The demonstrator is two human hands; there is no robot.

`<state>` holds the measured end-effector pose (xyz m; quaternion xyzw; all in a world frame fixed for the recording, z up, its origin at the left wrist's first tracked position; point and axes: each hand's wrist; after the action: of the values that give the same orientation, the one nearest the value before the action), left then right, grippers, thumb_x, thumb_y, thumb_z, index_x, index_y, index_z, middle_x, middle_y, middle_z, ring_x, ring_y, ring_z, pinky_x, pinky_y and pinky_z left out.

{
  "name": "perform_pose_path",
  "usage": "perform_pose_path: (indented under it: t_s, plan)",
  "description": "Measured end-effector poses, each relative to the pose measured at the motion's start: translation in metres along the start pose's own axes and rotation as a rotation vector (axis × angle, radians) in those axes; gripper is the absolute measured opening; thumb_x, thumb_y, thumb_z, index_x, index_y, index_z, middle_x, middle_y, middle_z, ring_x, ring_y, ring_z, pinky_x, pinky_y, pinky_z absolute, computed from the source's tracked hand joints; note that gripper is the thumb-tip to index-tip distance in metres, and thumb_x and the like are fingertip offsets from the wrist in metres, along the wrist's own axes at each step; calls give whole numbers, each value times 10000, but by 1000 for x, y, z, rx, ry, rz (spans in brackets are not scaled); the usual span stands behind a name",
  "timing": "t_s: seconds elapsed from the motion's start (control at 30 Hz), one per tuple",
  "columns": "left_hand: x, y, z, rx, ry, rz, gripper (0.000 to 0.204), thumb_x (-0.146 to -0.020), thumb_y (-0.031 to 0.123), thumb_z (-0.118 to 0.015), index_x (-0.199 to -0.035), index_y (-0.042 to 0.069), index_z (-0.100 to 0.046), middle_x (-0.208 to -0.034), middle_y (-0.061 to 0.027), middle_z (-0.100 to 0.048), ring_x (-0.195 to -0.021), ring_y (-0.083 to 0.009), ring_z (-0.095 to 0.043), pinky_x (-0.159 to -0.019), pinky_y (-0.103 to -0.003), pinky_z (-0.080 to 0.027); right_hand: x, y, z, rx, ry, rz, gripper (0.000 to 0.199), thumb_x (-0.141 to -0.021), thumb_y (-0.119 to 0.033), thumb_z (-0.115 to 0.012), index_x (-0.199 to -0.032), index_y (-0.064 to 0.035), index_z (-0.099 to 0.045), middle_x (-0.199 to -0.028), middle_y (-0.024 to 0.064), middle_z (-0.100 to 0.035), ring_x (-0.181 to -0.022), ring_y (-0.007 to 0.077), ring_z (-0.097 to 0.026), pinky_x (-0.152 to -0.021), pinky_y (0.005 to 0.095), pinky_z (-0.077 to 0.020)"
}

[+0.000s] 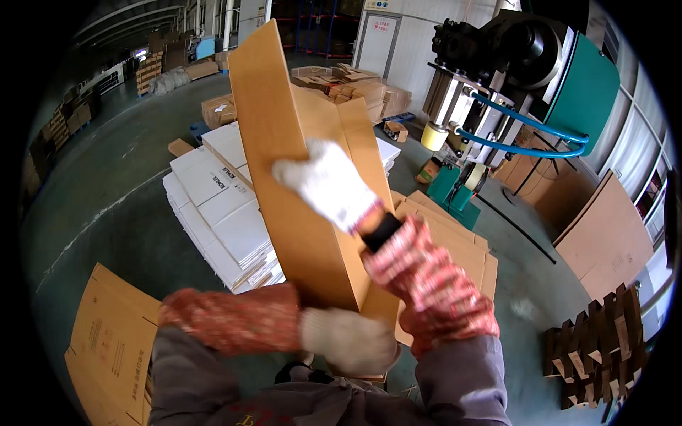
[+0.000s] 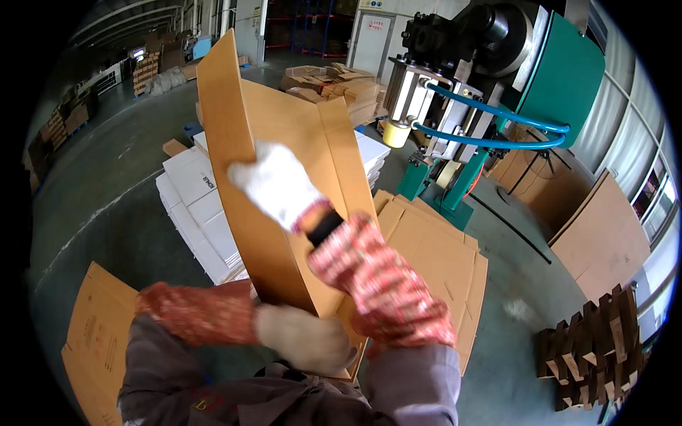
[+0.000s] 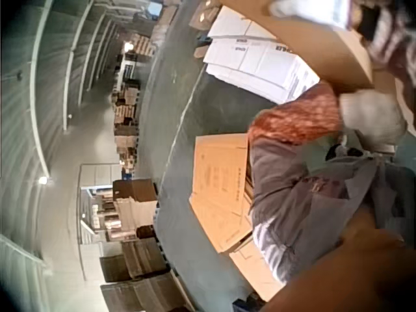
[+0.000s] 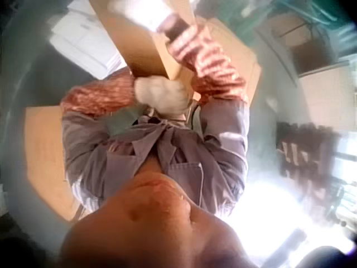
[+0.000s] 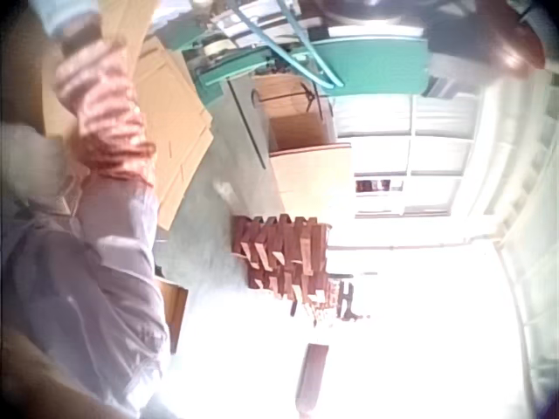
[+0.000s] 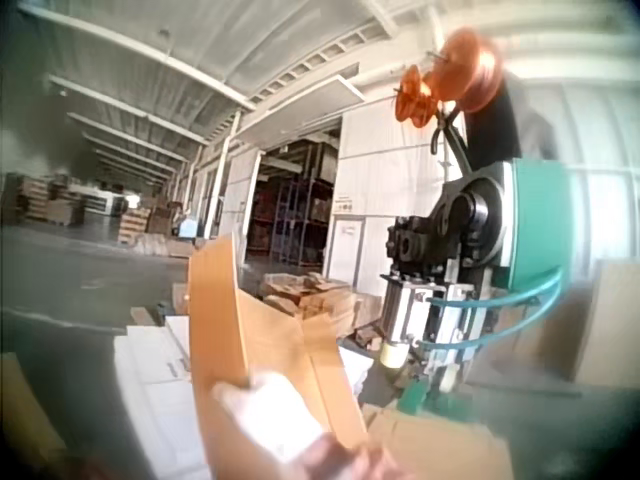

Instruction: The person repeatedly assembles flat cardboard boxes and uses a handheld tape dispenser to seal the seams. They pick up the boxes, fold them into shape, and apply tape to the edges while standing in a warehouse.

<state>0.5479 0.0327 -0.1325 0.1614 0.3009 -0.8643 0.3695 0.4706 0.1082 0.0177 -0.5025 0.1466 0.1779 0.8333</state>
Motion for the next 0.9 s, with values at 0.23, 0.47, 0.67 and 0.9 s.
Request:
perform_pose_path:
  t_s: [0.23,0.47,0.67,0.9]
  plan:
    - [38,-59,187,-418,172,931,544,-666,292,-823,-1078,3,-618,-1009,-157,-610,-1025,-350,-592,-948,-459,-451,176,83,56,269,-154,-66,370,-856,-307,-732,-1120,-52,-687,-937,179,-706,-852,314,-690,-752,355,-551]
    - [-20,-71,58,639,-785,964,556,-879,493,-557,-577,32,-631,-582,-150,-603,-563,-313,-601,-517,-455,-440,283,121,52,-115,349,-467,448,-764,-376,-823,-989,-13,-687,-845,143,-664,-769,321,-633,-691,344,-506]
    - [85,-181,31,-386,-171,1373,757,-776,405,-768,-1346,-7,-488,-1306,-193,-555,-1200,-331,-552,-1011,-422,-449,370,106,87,174,750,-734,213,-725,-102,-779,-688,-21,-586,-639,5,-534,-617,141,-465,-883,385,-484]
    - [173,-287,16,192,-504,1565,481,-769,382,-734,-1029,-19,-680,-967,-208,-690,-881,-325,-664,-810,-417,-521,378,93,75,127,865,-787,228,-726,-76,-742,-668,-13,-531,-597,0,-449,-616,108,-407,-1122,445,-347]
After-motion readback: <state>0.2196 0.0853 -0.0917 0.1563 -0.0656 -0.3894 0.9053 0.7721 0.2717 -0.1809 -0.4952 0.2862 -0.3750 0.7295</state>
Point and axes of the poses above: each hand's wrist, its own x-axis away from the middle knuckle, its own z-axis out of the back of the hand, y = z × x
